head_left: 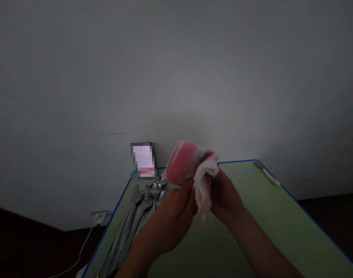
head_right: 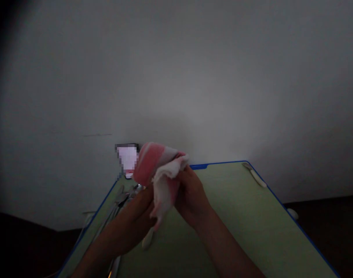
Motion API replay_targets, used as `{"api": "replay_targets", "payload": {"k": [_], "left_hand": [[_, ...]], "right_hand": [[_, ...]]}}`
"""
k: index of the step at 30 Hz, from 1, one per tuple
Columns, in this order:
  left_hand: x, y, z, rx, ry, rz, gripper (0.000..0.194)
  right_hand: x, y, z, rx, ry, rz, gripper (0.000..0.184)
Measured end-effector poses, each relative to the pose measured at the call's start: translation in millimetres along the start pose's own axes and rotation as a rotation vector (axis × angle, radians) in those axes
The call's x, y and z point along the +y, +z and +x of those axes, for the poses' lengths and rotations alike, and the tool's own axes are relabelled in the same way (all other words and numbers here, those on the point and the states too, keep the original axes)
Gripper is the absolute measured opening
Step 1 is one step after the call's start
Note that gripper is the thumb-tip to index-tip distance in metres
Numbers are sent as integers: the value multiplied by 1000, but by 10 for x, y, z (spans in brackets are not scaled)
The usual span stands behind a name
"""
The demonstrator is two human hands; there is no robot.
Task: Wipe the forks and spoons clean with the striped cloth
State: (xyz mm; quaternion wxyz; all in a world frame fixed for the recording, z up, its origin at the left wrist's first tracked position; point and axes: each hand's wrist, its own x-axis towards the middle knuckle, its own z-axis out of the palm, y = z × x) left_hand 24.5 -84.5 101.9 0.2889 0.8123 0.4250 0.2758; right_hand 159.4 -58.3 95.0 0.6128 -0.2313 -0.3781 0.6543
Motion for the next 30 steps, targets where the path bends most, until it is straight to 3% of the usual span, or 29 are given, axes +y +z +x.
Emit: {"api": "replay_targets", "payload": {"k": [4,8,12,19,24,30], "left_hand": [[-35,58,-26,-74,-9,14,10],[58,68,-17,-143,-36,-44,18],[164,21,6,-206,-48,-11,28],[150,125,57,-109,-29,66,29],[112,205,73,-67,-14,147,31],[73,84,61,-70,55,271,31]], "right_hand": [[-5,41,-1,83,34,93,22],[-77,-88,1,111,-14,-97,21],[-208,-210,26,218,-95,-208,29],[-132,-17,29,346,-75,15,34],[-1,5,17,338,-28,-28,35],[-147,-179,78,122,-120,-173,21]]}}
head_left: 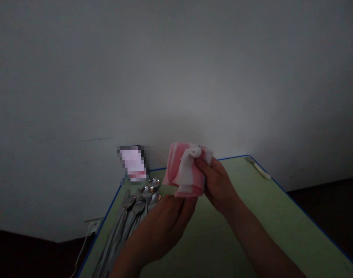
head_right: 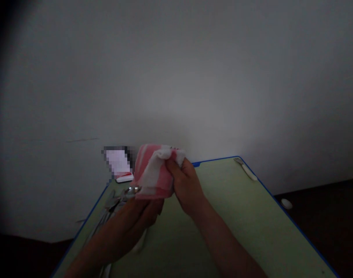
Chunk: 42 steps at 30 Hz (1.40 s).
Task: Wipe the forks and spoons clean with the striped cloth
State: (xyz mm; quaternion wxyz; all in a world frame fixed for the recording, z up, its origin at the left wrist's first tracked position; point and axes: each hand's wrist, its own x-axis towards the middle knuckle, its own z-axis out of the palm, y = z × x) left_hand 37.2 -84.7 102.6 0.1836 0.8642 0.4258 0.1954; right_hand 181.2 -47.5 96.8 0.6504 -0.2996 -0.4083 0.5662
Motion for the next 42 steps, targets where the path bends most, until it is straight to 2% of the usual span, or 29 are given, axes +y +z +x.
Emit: {"api": "replay_targets", "payload": {"k": [2,4,7,10,13,16,19,23,27,34,42], "left_hand": [[-15,-103,-13,-5,15,14,30],[-29,-211,-30,-69,37,-24,31],[-63,-330,-66,-114,10,-31,33],[-105,-389,-100,-76,-13,-17,32],[-132,-409,-106,20,7,-44,33],[-136,-391,-81,72,-17,-70,34],[-136,-345,-49,111,-41,-86,25],[-159,-313,-47,290,-47,-41,26],[-190,-340,-80,465,-74,-18,17],[-141,-357,-89,467,-60,4,19],[-83,-345,-95,546,-98,86,16]], "right_hand": [[-99,-94,25,-89,-33,-92,19],[-220,-190,32,-189,-66,-214,16],[-415,-315,4,-263,-169,-446,11],[-573,-373,-64,-409,-90,-694,12],[-644,-347,-132,-509,-36,-866,18],[-650,-317,-150,-493,-81,-939,17],[-659,-372,-113,-465,-100,-924,16],[-700,-542,-42,-442,-100,-818,16],[-691,-688,6,-371,-83,-726,15],[-653,-771,32,-369,-45,-734,13],[-659,-761,29,-351,-15,-704,11]]}}
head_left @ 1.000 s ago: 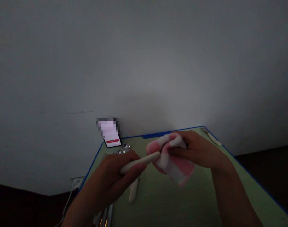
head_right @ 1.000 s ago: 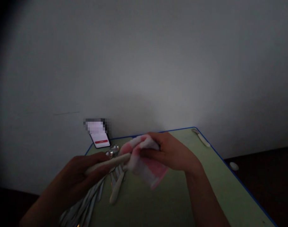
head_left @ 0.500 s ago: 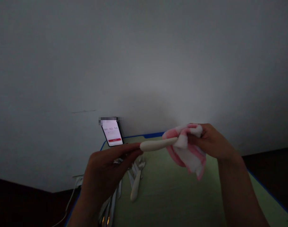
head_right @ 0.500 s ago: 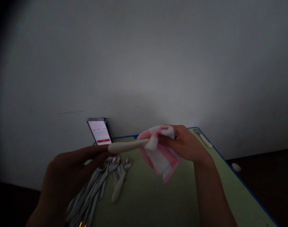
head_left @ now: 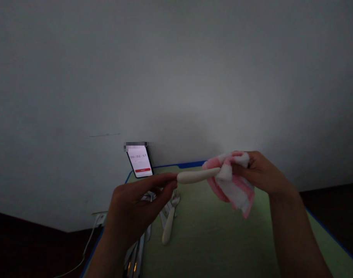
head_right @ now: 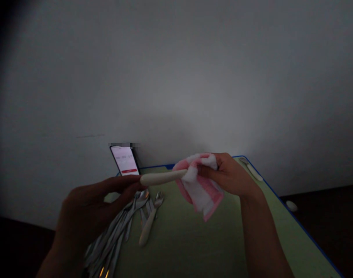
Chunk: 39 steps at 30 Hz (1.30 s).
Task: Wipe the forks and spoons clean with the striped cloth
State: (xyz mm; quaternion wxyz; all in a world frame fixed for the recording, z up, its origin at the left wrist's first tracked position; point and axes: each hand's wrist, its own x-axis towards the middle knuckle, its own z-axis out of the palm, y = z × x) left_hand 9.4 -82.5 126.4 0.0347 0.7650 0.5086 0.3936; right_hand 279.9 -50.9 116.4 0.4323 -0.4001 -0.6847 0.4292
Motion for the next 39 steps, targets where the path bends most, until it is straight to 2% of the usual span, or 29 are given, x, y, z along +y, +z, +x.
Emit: {"api": "replay_targets", "payload": {"k": [12,26,39], "left_hand": [[-77,38,28,-61,51,17,17],[-164,132,24,15,72,-8,13],[-184,127,25,-76,31,-8,13]], "right_hand": [[-25,12,-14,2,-26,-127,22],[-119,37,-20,-19,-21,-286,27],[-151,54,-21,-30,-16,-307,27]]}}
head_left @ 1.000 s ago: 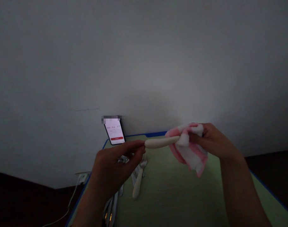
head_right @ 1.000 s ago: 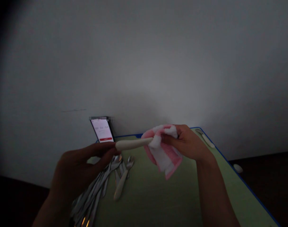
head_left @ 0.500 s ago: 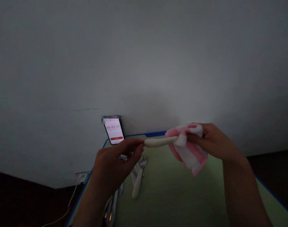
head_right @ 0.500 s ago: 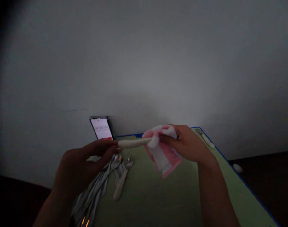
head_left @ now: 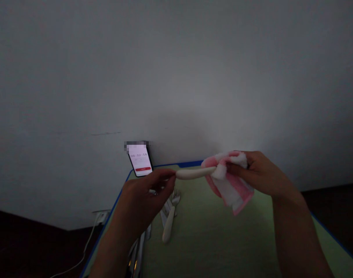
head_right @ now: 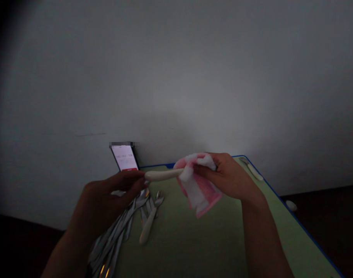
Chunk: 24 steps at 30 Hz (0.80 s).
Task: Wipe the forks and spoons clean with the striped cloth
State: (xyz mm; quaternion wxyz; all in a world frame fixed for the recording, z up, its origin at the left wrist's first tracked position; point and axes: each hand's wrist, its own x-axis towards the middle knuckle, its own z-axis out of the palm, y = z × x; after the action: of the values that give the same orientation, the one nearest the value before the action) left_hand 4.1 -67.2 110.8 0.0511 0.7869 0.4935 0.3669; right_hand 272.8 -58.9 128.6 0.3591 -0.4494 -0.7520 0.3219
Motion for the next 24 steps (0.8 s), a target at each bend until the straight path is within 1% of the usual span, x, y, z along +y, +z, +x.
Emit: {"api": "replay_targets", "payload": {"k": [6,10,16,21,24], "left_hand": [[11,4,15,13,5,6,12],[20,-2,6,29,6,-16,12],[55,-6,0,30,-40,-3,14],[124,-10,10,92,-77,-65,12],[94,-9,9,97,-88,-61,11]], "right_hand": [[30,3,9,22,-25,-21,24],[39,-4,-1,5,7,-20,26],[32,-11,1,21,8,-30,24],[31,-8,10,28,2,-13,23],[29,-8,0,30,9,-18,23]]}}
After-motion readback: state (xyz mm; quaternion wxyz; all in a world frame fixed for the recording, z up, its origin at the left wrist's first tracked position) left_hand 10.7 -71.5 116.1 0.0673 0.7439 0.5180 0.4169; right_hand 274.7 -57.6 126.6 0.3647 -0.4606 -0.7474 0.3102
